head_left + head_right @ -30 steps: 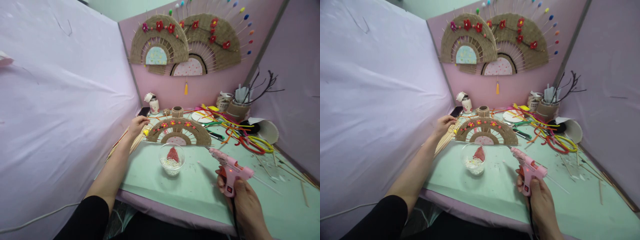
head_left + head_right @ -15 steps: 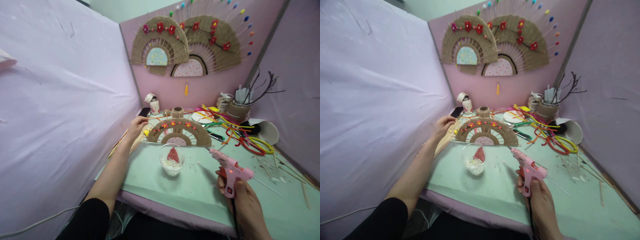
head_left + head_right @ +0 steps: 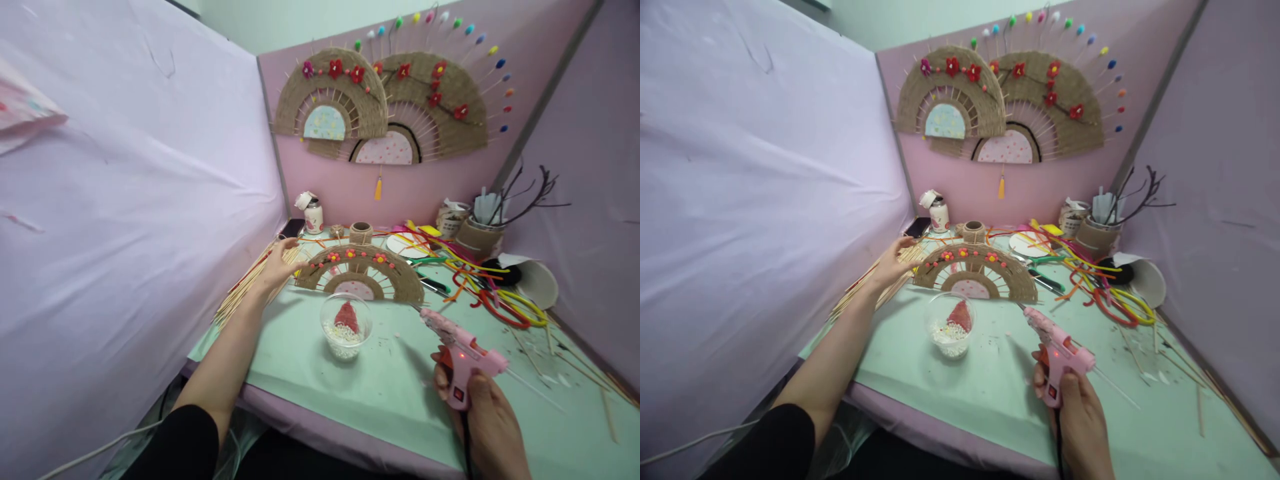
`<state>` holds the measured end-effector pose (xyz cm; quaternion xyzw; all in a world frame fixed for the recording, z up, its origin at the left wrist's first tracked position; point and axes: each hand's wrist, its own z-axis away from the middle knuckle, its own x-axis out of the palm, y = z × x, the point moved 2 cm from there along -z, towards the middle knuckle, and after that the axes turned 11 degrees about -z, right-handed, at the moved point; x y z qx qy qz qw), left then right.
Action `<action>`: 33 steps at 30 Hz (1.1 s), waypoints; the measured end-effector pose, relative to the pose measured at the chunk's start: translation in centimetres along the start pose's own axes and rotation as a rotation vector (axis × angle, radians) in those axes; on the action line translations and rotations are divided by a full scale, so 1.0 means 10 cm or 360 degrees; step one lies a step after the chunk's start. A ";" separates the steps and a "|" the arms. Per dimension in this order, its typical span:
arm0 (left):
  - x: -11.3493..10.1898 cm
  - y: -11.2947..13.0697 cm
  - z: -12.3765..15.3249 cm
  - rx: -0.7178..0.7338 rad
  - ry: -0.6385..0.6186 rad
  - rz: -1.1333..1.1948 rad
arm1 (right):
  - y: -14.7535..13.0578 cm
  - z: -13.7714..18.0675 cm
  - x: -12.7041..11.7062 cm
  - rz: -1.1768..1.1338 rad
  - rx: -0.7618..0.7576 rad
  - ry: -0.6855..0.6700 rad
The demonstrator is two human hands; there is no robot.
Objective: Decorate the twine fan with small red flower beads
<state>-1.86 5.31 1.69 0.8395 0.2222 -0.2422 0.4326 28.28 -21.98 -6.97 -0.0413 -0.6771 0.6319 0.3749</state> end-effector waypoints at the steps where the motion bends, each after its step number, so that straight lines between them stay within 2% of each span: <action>1: 0.02 -0.01 0.00 -0.0024 -0.0110 0.0052 | 0.00 0.00 0.00 0.0004 0.0003 0.0003; 5: 0.11 -0.02 -0.06 -0.0178 -0.0428 0.0457 | 0.00 0.00 0.00 0.0007 -0.0017 -0.0033; 7: 0.13 0.02 -0.10 -0.0215 -0.0516 0.0616 | -0.01 0.02 0.01 0.0014 0.0004 -0.0026; 10: 0.15 0.10 -0.14 -0.0195 -0.0601 0.0648 | -0.02 0.05 0.02 0.0010 0.0067 0.0018; 18: 0.18 0.23 -0.15 -0.0083 -0.0596 0.0607 | -0.02 0.07 0.04 -0.0012 0.0131 0.0040; 33: 0.16 0.21 -0.12 -0.0095 -0.0464 0.0807 | 0.04 0.03 -0.02 -0.0054 0.0137 0.0020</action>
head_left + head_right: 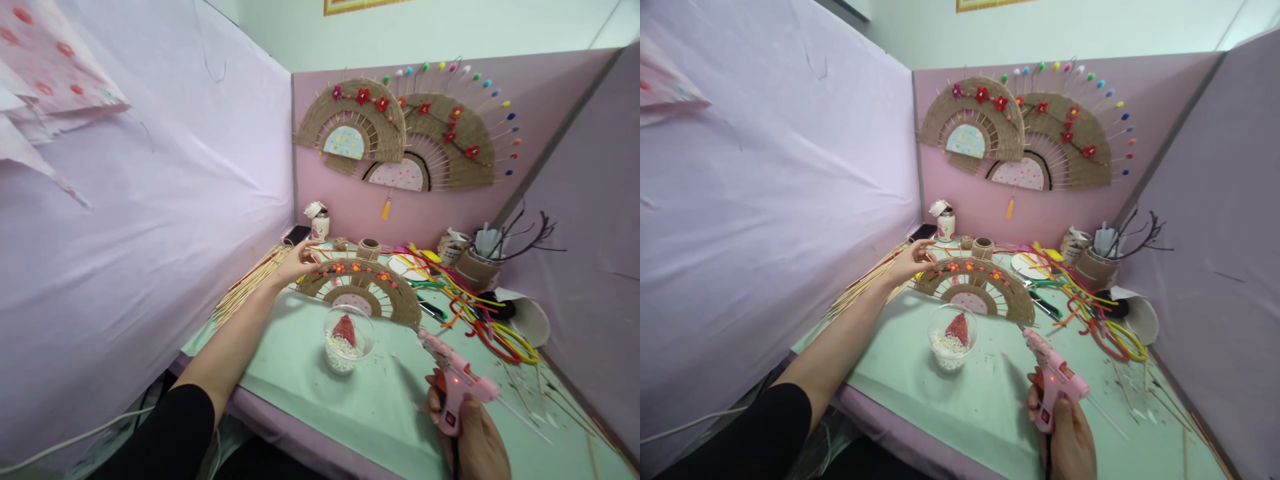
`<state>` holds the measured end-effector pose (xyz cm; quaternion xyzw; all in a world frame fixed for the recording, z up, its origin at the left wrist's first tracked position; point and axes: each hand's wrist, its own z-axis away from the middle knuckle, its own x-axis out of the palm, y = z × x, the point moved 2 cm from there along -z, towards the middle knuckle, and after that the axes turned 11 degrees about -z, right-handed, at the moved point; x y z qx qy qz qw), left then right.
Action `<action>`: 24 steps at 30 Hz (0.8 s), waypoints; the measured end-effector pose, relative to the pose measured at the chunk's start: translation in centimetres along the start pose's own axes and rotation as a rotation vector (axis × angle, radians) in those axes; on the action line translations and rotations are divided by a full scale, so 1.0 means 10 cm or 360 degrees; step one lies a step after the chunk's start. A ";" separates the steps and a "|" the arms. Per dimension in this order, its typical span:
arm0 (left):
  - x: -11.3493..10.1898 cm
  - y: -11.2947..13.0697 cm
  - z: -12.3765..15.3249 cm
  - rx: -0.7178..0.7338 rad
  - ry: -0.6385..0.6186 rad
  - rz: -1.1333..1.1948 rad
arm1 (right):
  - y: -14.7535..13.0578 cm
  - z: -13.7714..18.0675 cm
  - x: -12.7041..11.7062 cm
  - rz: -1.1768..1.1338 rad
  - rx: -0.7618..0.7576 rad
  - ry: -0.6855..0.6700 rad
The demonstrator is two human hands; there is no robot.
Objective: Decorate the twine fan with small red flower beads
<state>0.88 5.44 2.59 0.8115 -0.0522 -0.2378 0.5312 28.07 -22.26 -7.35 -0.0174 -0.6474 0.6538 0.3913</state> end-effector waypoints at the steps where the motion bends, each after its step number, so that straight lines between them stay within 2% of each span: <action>1: -0.01 -0.02 0.00 0.0007 -0.0004 0.0020 | 0.01 -0.01 -0.01 0.0006 -0.0002 -0.0002; 4: -0.05 -0.07 0.00 -0.0027 -0.0053 0.0024 | -0.01 -0.06 -0.03 0.0096 -0.0061 -0.0048; 6: -0.07 -0.11 0.00 -0.0088 -0.0100 -0.0045 | -0.09 -0.11 -0.07 0.0282 -0.0182 -0.0089; 8: -0.08 -0.14 0.01 -0.0136 -0.0128 -0.0126 | -0.24 -0.18 -0.12 0.0620 -0.0380 -0.0104; 11: -0.06 -0.14 0.03 -0.0187 -0.0153 -0.0210 | -0.49 -0.31 -0.21 0.1301 -0.0807 -0.0023; 14: -0.03 -0.12 0.03 -0.0229 -0.0182 -0.0207 | -0.58 -0.45 -0.29 0.1897 -0.1140 0.0046; 17: -0.02 -0.12 0.02 -0.0221 -0.0238 -0.0146 | -0.47 -0.56 -0.36 0.2308 -0.1250 -0.0035; 20: -0.06 -0.17 0.03 -0.0188 -0.0285 -0.0141 | -0.34 -0.65 -0.44 0.2589 -0.1236 -0.0141; 22: -0.11 -0.22 0.06 -0.0183 -0.0295 -0.0173 | -0.36 -0.69 -0.47 0.2725 -0.1230 -0.0177; 24: -0.16 -0.27 0.10 -0.0184 -0.0274 -0.0209 | -0.50 -0.71 -0.38 0.2775 -0.1316 -0.0177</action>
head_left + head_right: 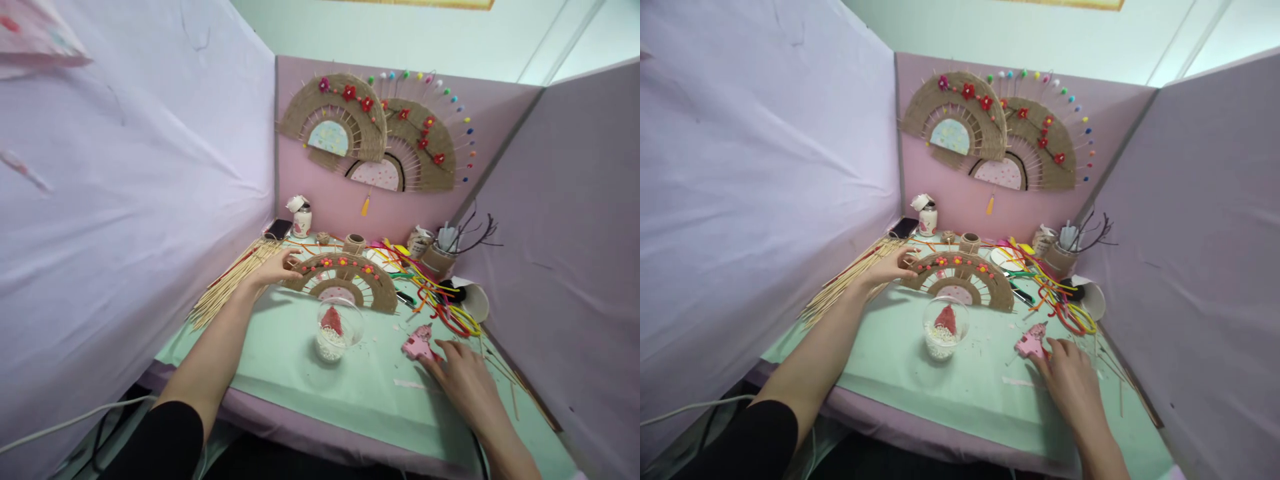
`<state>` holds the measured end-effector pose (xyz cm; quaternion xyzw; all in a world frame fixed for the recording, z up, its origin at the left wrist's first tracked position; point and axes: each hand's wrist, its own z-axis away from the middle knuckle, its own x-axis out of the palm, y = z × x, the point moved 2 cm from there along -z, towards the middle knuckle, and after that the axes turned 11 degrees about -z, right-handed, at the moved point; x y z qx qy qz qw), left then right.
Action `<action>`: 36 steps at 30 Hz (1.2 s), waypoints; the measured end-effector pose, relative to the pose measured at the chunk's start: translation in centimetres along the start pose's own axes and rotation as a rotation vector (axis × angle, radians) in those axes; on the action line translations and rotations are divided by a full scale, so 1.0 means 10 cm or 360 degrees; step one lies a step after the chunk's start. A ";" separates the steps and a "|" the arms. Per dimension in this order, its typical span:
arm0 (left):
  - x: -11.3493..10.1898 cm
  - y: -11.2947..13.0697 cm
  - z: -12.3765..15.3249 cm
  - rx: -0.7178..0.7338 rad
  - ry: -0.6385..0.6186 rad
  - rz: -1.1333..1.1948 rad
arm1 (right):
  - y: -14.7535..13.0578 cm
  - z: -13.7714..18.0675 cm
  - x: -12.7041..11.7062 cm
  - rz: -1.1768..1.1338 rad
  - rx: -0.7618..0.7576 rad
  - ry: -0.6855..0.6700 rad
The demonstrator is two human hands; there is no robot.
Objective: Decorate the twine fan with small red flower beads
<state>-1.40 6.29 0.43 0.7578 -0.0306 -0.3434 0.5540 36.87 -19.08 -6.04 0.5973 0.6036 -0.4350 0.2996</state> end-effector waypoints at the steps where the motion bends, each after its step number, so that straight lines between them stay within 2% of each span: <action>1: -0.02 -0.02 0.02 0.0004 0.0016 -0.0002 | -0.05 -0.09 -0.11 -0.0006 -0.0048 0.0055; 4: -0.04 -0.04 0.06 0.0063 0.0039 0.0048 | -0.40 -0.46 -0.47 -0.0249 -0.0234 0.0202; 6: -0.03 -0.03 0.06 0.0103 0.0057 0.0054 | -0.73 -0.74 -0.63 -0.0488 -0.0303 0.0119; 7: -0.02 -0.03 0.05 0.0113 0.0075 0.0034 | -0.90 -0.87 -0.65 -0.0599 -0.0312 -0.0018; 9: 0.01 -0.01 0.03 0.0118 0.0129 -0.0032 | -1.19 -1.08 -0.57 -0.0770 -0.0311 -0.0348; 12: 0.05 0.00 -0.01 0.0127 0.0170 -0.0051 | -1.45 -1.27 -0.27 -0.0905 -0.0302 -0.0770; 15: 0.07 -0.01 -0.03 0.0155 0.0161 0.0042 | -1.56 -1.33 0.02 -0.1027 -0.0374 -0.0913; 19: 0.08 -0.01 -0.03 0.0207 0.0122 0.0090 | -1.65 -1.33 0.14 -0.1175 -0.0425 -0.0909; 24: 0.07 0.02 -0.01 0.0202 0.0141 0.0070 | -1.70 -1.37 0.10 -0.1011 -0.0535 -0.0762; 31: 0.04 0.00 -0.01 0.0196 0.0079 0.0089 | -1.73 -1.51 0.23 -0.0474 -0.0796 -0.0587; 36: 0.02 0.00 0.00 0.0245 0.0090 0.0081 | -1.82 -1.53 0.19 -0.0050 -0.0965 -0.0624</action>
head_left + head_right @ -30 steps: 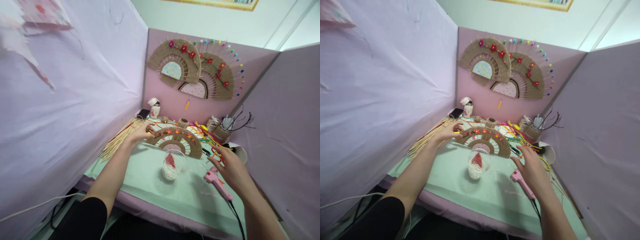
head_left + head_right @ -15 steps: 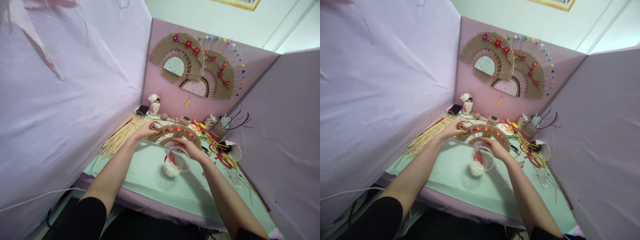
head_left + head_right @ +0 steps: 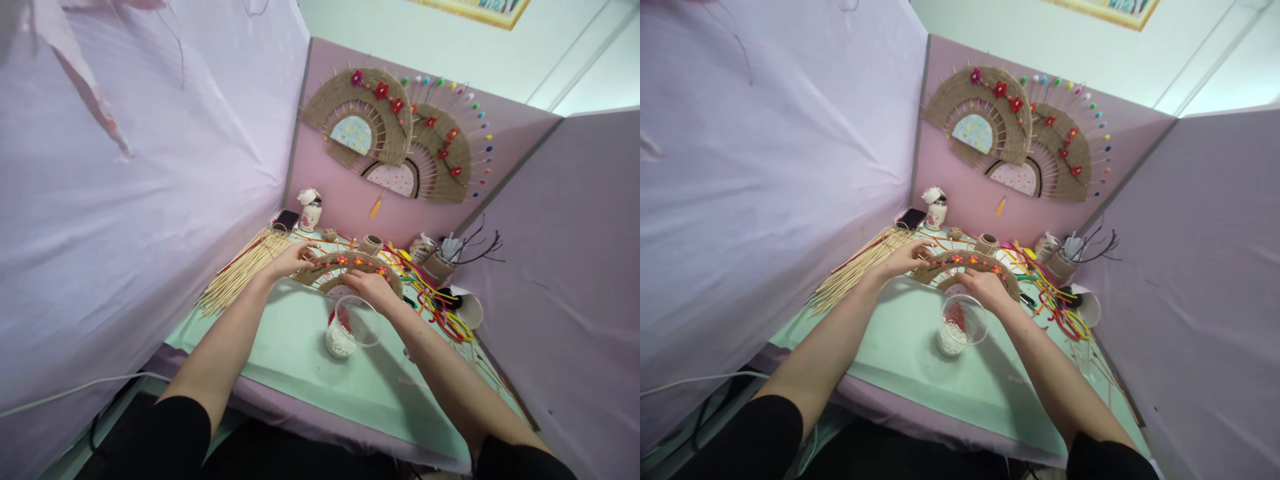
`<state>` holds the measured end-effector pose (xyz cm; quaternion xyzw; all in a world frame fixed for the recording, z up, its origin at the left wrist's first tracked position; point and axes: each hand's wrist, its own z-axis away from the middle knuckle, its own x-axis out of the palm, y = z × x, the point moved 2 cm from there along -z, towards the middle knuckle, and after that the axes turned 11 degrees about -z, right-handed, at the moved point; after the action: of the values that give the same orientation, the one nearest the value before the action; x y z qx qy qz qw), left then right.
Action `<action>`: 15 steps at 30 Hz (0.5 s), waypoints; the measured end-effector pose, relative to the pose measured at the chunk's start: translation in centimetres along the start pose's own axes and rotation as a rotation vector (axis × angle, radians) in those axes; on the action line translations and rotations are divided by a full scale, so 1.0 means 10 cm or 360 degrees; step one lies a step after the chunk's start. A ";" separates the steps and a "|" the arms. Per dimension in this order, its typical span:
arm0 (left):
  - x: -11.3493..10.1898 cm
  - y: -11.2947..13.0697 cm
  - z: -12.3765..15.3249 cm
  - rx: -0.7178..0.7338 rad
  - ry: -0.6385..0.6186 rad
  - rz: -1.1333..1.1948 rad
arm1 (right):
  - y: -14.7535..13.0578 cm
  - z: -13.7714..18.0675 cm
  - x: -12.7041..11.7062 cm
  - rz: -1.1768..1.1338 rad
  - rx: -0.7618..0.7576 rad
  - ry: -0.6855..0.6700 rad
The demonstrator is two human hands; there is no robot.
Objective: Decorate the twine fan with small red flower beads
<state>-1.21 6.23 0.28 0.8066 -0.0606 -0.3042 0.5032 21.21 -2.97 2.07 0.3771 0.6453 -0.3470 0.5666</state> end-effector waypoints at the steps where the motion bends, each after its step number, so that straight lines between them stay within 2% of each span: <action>1: 0.00 0.00 0.00 0.0006 0.0012 -0.0010 | -0.02 0.00 -0.02 0.0052 -0.0022 -0.0029; 7: 0.00 -0.02 -0.02 0.0021 0.0038 -0.0031 | -0.04 0.04 -0.02 0.0178 -0.0115 -0.0084; 15: 0.04 -0.09 -0.05 0.0034 0.0101 0.0013 | -0.09 -0.03 -0.01 0.0334 0.0001 -0.0269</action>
<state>-0.81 6.89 -0.51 0.8209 -0.0512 -0.2757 0.4975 20.24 -3.14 2.25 0.4121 0.5522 -0.3164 0.6520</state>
